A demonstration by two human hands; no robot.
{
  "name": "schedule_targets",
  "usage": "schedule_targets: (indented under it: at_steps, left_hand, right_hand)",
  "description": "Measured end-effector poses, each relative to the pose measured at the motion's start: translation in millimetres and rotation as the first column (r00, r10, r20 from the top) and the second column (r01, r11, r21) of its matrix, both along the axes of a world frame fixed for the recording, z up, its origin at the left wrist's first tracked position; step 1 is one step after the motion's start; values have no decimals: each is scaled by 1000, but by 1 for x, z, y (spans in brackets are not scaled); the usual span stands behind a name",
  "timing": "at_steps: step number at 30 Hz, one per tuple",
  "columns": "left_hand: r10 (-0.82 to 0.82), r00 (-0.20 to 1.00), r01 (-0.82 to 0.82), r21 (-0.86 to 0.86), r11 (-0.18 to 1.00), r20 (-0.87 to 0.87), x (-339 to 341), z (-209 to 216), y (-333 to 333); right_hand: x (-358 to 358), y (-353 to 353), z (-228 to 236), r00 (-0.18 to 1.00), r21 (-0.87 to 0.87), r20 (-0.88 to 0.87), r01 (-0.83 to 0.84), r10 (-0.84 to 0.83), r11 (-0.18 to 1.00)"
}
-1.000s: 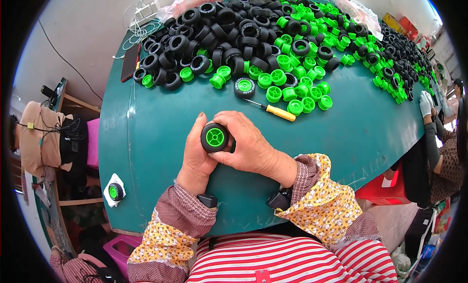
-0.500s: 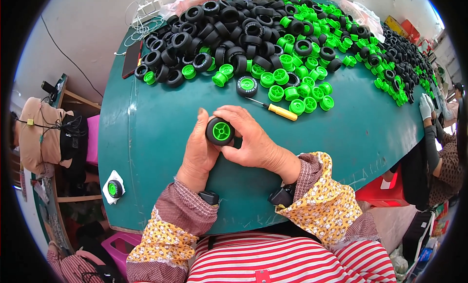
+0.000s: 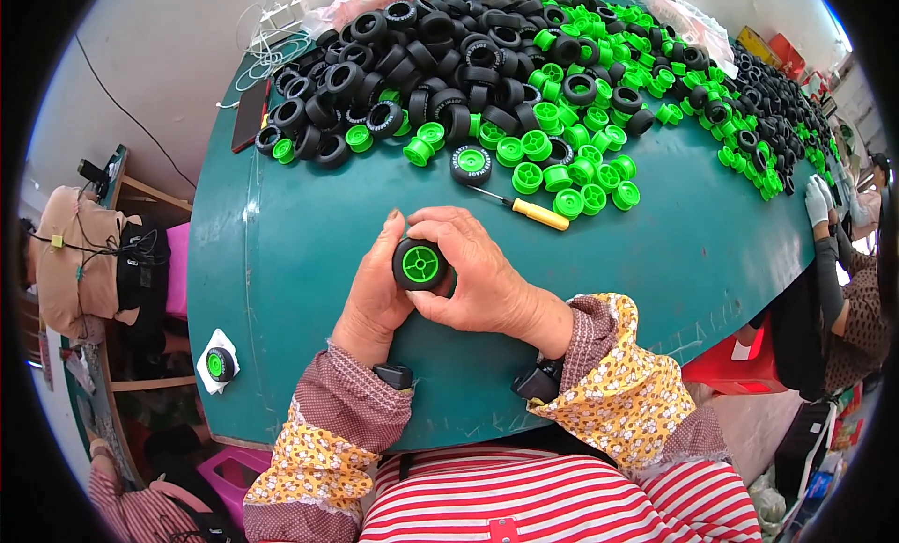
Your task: The person picks up a black tire and a green rim, presses the rim into the tire by hand, and uses a small screwdriver to seat the tire's edge before placing the completed wheel into a green crate.
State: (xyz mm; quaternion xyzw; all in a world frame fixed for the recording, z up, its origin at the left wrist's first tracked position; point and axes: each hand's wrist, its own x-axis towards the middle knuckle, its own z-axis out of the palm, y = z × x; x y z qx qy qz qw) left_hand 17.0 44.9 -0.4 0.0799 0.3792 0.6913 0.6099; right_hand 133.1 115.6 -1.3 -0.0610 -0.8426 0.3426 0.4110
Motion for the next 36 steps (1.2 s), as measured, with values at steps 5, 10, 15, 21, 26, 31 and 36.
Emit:
schedule_targets:
  at_steps: [5,10,15,21,26,31,36]
  left_hand:
    - [20,1000,-19,37,999,-11,-4,-7,-2]
    - [115,988,-116,-9,993,-101,-1,-4,-3]
    - [186,926,-199,-5,980,-330,-2,-8,-4]
    - [74,980,-63,65,996,-185,-1,-6,1]
    - [26,996,-23,43,999,-87,3,3,2]
    - [-97,989,106,71,992,-111,-9,-5,0]
    - [105,994,-107,-92,990,-24,-2,0,4]
  right_hand:
    - [0,2,-5,997,-47,62,56,-53,997]
    - [1,1,-5,993,-10,108,38,-37,999]
    - [-1,-2,-4,996,-35,87,25,-22,999]
    - [2,2,-7,995,-54,81,55,-51,997]
    - [3,4,-2,996,-27,87,-20,23,999]
    - [0,-1,-7,996,-107,46,77,-72,991]
    - [3,3,-2,985,63,164,38,-47,997]
